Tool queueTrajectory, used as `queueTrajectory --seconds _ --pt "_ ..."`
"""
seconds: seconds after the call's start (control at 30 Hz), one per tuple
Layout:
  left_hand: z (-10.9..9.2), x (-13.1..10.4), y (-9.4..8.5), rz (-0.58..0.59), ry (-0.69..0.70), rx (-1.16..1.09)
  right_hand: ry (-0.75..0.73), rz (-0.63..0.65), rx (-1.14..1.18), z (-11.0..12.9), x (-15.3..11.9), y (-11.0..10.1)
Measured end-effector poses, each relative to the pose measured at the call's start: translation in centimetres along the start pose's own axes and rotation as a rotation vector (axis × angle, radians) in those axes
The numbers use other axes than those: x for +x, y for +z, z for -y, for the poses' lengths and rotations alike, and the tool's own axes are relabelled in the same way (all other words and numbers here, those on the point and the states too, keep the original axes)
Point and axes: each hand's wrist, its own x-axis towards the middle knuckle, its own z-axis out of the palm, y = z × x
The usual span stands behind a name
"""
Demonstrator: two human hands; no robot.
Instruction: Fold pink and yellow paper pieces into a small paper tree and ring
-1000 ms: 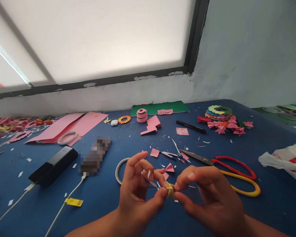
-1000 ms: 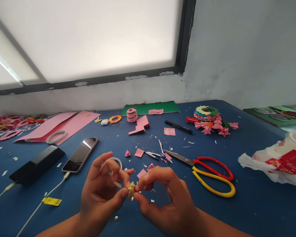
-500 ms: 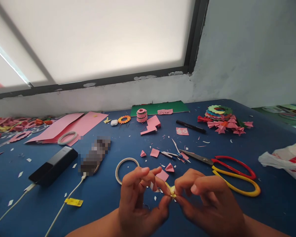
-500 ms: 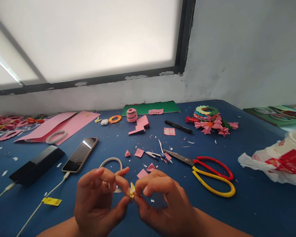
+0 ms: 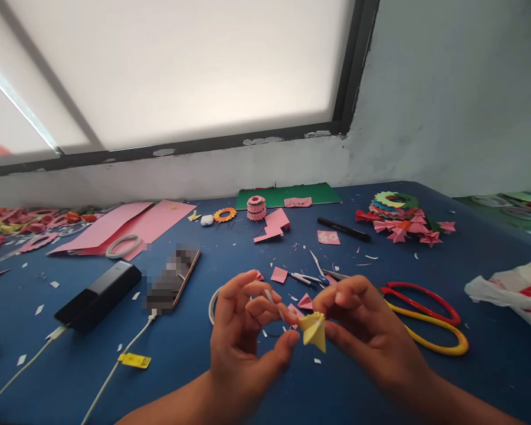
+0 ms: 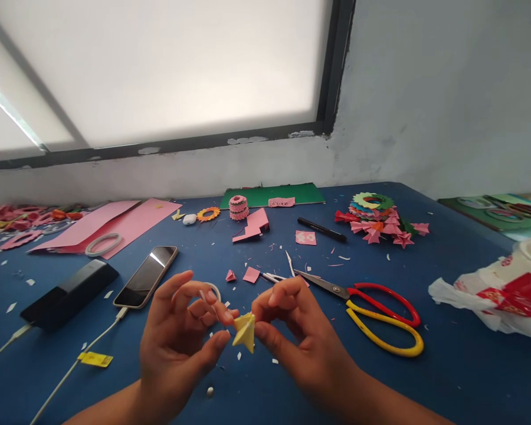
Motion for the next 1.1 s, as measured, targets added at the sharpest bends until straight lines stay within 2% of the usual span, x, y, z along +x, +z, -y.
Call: queueTrajectory --seconds 0.23,0.4,0.47,0.57,0.67,0.77,0.97,1.1 --pt "0.1 -0.1 -0.2 0.012 -0.043 0.058 0.083 0.074 0.119 0.0 0.3 -0.5" --pt "0.0 -0.1 -0.2 0.004 -0.111 0.074 0.105 0.055 0.122 0.2 0.5 -0.3" --pt "0.0 0.0 -0.1 -0.026 -0.105 0.092 0.083 -0.002 0.073 0.2 0.6 -0.1" --pt "0.1 0.0 0.0 -0.062 -0.061 0.161 -0.043 -0.090 -0.064 0.1 0.5 0.1" --pt "0.3 -0.2 0.1 -0.060 0.014 0.246 -0.145 -0.072 -0.188 -0.1 0.2 0.4" --pt "0.4 -0.4 0.2 -0.028 0.038 0.275 -0.127 -0.053 -0.250 -0.2 0.0 0.6" --pt "0.5 -0.7 0.1 0.014 -0.032 0.236 -0.062 -0.019 -0.233 -0.1 0.1 0.5" --pt "0.4 -0.7 0.0 0.031 -0.060 0.212 -0.105 -0.011 -0.264 -0.1 0.1 0.5"
